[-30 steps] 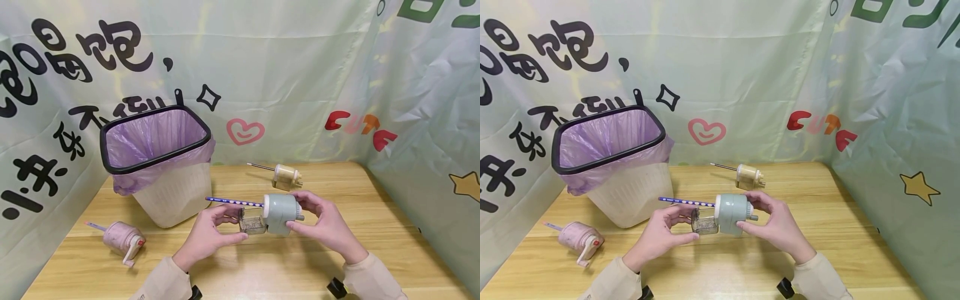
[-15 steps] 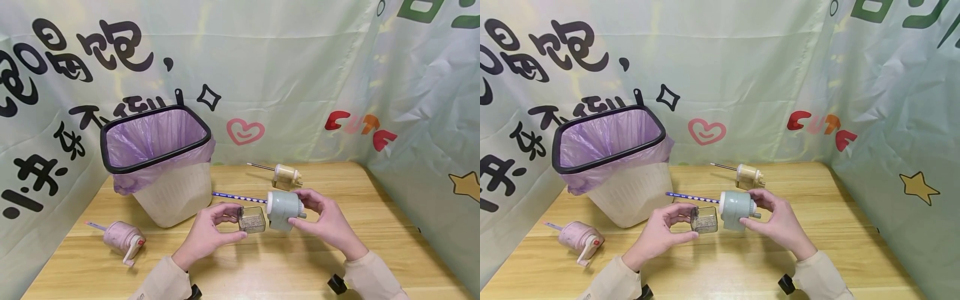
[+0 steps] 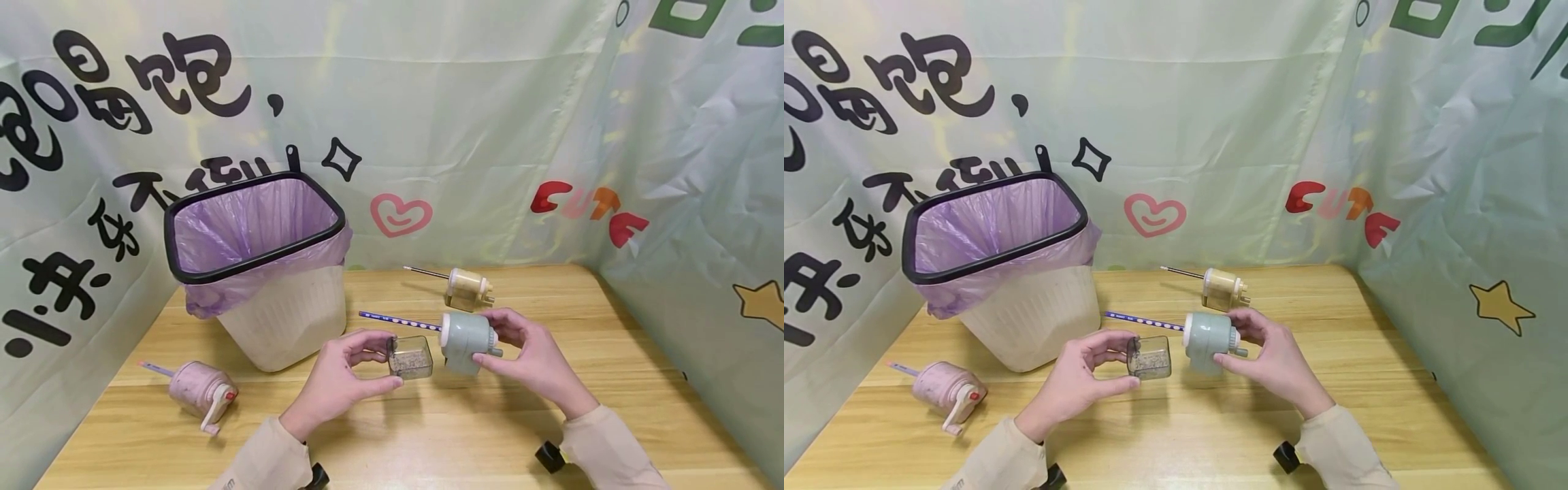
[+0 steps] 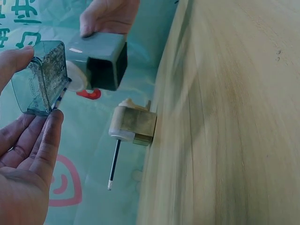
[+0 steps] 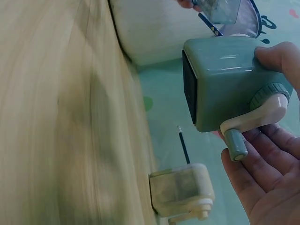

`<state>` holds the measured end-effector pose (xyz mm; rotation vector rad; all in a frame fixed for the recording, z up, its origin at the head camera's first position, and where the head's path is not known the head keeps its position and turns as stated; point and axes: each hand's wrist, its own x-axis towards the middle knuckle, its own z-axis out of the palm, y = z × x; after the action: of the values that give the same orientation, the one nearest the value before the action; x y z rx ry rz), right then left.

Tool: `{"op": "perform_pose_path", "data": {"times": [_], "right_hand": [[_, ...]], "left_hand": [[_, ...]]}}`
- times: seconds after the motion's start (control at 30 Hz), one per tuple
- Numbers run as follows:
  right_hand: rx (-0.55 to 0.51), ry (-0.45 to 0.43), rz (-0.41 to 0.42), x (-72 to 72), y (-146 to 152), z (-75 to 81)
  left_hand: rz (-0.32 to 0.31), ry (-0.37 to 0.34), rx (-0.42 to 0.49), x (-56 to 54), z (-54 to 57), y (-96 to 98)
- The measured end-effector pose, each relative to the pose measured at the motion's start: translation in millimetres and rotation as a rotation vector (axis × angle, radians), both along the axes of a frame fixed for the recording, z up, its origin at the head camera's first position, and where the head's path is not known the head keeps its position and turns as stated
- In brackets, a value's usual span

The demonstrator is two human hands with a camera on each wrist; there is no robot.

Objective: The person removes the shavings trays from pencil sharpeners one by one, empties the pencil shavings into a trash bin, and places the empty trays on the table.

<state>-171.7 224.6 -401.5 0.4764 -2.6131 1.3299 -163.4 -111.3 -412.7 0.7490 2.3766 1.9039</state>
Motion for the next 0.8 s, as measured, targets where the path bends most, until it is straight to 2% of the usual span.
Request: {"op": "perform_pose_path", "data": {"times": [0.47, 0.8], "right_hand": [[0.003, -0.093, 0.032, -11.3, 10.4, -11.8], [0.031, -0.149, 0.078, -18.9, 19.5, -19.1]], "left_hand": [[-0.009, 0.060, 0.034, -2.7, 0.5, -1.7], [0.013, 0.038, 0.023, -2.7, 1.0, -3.8]]}}
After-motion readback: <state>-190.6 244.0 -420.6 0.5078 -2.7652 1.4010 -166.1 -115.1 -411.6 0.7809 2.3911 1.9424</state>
